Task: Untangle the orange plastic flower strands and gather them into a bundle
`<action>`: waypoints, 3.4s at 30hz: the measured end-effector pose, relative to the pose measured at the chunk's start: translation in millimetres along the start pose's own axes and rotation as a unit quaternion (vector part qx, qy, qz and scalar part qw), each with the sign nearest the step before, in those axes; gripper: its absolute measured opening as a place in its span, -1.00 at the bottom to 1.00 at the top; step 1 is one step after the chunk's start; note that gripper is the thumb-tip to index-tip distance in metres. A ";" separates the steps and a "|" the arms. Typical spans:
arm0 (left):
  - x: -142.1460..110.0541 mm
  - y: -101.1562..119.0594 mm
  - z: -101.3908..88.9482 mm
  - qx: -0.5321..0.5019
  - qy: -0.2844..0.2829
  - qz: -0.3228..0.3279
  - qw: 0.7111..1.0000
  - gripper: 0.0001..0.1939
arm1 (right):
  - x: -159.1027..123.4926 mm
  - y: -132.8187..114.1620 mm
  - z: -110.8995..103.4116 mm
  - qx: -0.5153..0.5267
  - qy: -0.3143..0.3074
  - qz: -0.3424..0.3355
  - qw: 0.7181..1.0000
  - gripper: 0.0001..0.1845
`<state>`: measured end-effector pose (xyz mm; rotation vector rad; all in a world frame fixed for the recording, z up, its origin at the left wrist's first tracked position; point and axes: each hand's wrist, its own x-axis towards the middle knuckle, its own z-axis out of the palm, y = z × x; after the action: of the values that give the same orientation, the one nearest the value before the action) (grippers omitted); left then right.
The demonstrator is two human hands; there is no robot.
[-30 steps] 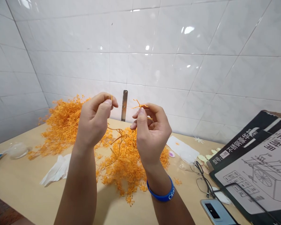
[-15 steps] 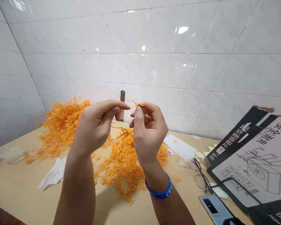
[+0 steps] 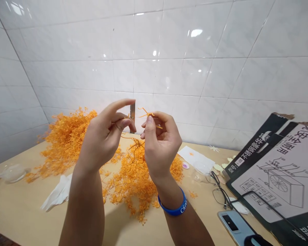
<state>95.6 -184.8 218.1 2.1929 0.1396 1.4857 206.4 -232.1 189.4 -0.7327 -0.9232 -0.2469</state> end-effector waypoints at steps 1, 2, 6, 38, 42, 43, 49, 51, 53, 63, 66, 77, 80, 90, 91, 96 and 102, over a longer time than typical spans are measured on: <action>0.1 0.3 0.9 -0.012 0.000 -0.009 1.000 -0.63 | -0.2 0.0 0.0 0.002 -0.001 0.002 1.000 -0.93; 0.2 0.4 1.7 -0.025 0.002 -0.019 1.000 -0.65 | -0.4 0.1 -0.1 0.001 -0.002 0.004 1.000 -0.93; -0.1 0.9 4.0 -0.053 0.018 -0.040 0.998 -0.89 | -0.5 0.4 -0.8 -0.012 -0.007 0.012 1.000 -0.93; 2.1 4.6 6.3 -0.054 0.097 -0.019 0.994 -0.88 | 1.5 -0.1 -0.6 0.006 0.023 -0.020 1.000 -0.95; 2.2 3.2 6.6 -0.055 0.102 -0.015 0.993 -0.90 | 1.0 -0.1 -0.2 0.008 0.027 -0.024 0.999 -0.95; 2.4 3.1 6.5 -0.050 0.105 -0.010 0.993 -0.90 | 0.5 -0.3 0.1 0.013 0.031 -0.031 0.999 -0.95; 2.8 5.1 6.0 -0.036 0.128 0.018 0.991 -0.84 | -2.7 -2.5 2.0 0.022 0.049 -0.073 0.996 -0.93; 2.4 5.5 5.7 -0.042 0.128 0.021 0.991 -0.82 | -2.6 -2.9 2.3 0.029 0.050 -0.077 0.995 -0.92; 2.1 5.2 5.3 -0.045 0.128 0.022 0.991 -0.82 | -2.1 -3.2 2.6 0.038 0.057 -0.086 0.994 -0.91; 1.0 6.7 3.1 -0.038 0.113 0.045 0.992 -0.85 | -1.9 -3.6 4.4 0.027 0.073 -0.111 0.991 -0.91; 0.9 8.6 2.9 -0.048 0.106 0.044 0.992 -0.84 | -2.2 -3.8 3.3 0.015 0.067 -0.096 0.993 -0.93; 1.4 10.4 7.3 -0.082 0.112 0.033 0.990 -0.90 | -5.3 -6.6 2.4 -0.009 0.046 -0.066 0.997 -0.94; 0.9 10.7 8.5 -0.082 0.115 0.037 0.989 -0.94 | -6.1 -5.7 2.1 -0.002 0.043 -0.074 0.996 -0.93; 0.5 11.5 8.2 -0.044 0.094 0.057 0.993 -0.91 | -9.1 -5.9 3.0 -0.012 0.039 -0.078 0.996 -0.93; 0.7 11.4 8.3 -0.042 0.092 0.057 0.993 -0.92 | -9.2 -6.2 3.0 -0.011 0.037 -0.075 0.996 -0.93; 1.3 11.2 8.9 -0.038 0.082 0.055 0.994 -0.91 | -9.0 -7.9 3.2 0.012 0.035 -0.068 0.997 -0.94; 1.1 11.8 7.7 -0.021 0.083 0.062 0.994 -0.91 | -7.8 -9.8 4.6 0.030 0.042 -0.066 0.996 -0.94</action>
<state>100.8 -197.3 222.0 2.0766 0.0280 1.7244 194.0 -237.1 189.5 -0.6022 -0.8966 -0.3629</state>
